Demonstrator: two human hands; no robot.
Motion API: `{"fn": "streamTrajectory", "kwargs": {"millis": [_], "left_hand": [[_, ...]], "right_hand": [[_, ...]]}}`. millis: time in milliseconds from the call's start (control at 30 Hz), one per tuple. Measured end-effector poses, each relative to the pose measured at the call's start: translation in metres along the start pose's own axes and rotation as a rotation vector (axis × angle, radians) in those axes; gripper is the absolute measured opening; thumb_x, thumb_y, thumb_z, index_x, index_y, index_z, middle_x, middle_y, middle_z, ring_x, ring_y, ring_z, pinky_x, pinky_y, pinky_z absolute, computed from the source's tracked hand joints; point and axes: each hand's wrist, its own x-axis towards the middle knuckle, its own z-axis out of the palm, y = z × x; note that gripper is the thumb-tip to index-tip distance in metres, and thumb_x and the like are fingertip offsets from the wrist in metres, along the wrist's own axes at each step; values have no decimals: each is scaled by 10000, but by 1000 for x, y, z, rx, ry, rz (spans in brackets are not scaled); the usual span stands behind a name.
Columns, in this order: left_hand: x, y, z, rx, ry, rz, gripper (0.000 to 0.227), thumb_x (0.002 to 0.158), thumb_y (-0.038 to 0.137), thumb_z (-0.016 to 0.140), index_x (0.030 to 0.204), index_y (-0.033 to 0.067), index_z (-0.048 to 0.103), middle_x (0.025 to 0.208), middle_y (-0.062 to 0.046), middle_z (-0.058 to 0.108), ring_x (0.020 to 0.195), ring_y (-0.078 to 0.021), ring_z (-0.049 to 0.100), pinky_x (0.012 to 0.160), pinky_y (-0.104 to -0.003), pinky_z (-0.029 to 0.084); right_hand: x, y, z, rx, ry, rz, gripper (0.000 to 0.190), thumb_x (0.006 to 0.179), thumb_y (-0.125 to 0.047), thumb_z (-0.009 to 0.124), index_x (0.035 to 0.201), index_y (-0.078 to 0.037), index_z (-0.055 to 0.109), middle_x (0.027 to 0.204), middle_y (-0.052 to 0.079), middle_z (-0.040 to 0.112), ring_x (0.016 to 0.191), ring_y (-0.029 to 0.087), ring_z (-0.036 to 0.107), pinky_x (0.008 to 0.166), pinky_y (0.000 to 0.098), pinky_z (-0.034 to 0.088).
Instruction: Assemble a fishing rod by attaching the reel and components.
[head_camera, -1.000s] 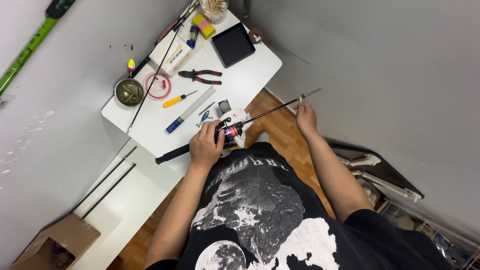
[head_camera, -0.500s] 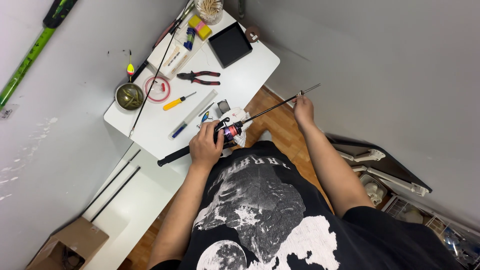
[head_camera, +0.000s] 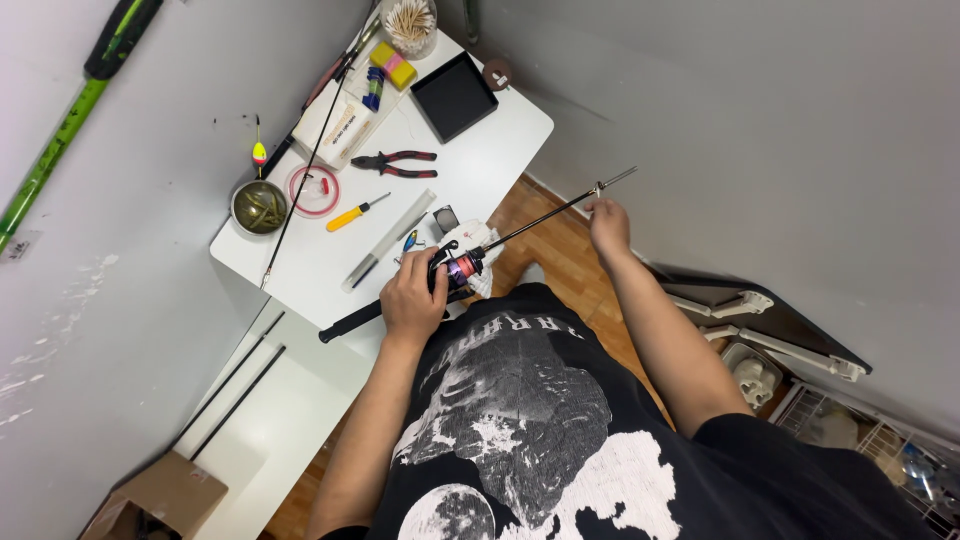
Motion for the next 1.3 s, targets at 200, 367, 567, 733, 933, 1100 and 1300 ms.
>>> {"fn": "streamTrajectory", "kwargs": {"millis": [200, 367, 567, 733, 933, 1100, 1300], "left_hand": [[-1, 0, 0, -2, 11, 0, 270, 981, 261, 629, 1193, 101, 672, 1100, -95, 702, 859, -341, 722, 734, -437, 568], [0, 1, 0, -9, 20, -16, 267, 981, 265, 631, 1192, 107, 674, 1093, -94, 703, 876, -342, 720, 744, -440, 567], [-1, -1, 1, -3, 17, -19, 267, 979, 268, 632, 1184, 104, 674, 1083, -100, 700, 873, -343, 719, 744, -440, 569], [0, -1, 1, -3, 11, -12, 263, 986, 267, 632, 1184, 98, 674, 1083, -98, 702, 865, -343, 722, 739, -440, 569], [-1, -1, 2, -4, 14, -6, 265, 986, 268, 631, 1183, 95, 674, 1085, -99, 704, 864, -336, 725, 737, -435, 572], [0, -1, 1, 2, 7, -3, 269, 988, 264, 629, 1187, 89, 675, 1082, -100, 703, 858, -334, 724, 734, -433, 571], [1, 1, -2, -17, 48, 15, 264, 976, 266, 638, 1169, 92, 679, 1066, -98, 706, 841, -332, 723, 716, -425, 574]], "right_hand": [[7, 10, -21, -192, 26, -179, 272, 1035, -211, 502, 937, -69, 713, 642, 47, 540, 598, 165, 519, 578, 354, 410], [-10, -13, -34, -389, 172, -407, 282, 1075, -252, 499, 958, -78, 688, 682, 110, 601, 652, 265, 604, 635, 413, 453], [2, -9, -28, -507, 180, -408, 278, 1069, -283, 500, 968, -105, 689, 737, 123, 657, 724, 344, 655, 676, 467, 487], [14, -3, -24, -582, 91, -399, 267, 1067, -296, 507, 988, -117, 687, 791, 122, 695, 771, 365, 669, 690, 481, 496], [24, 2, -31, -532, 90, -342, 283, 1084, -307, 496, 1001, -111, 683, 787, 141, 678, 753, 343, 665, 704, 464, 498], [28, -1, -31, -433, 14, -380, 312, 1081, -318, 494, 982, -88, 681, 800, 141, 662, 754, 308, 652, 712, 436, 495], [52, 36, -34, -460, 6, -450, 304, 1072, -313, 510, 974, -89, 691, 807, 113, 649, 758, 270, 627, 712, 413, 484]]}}
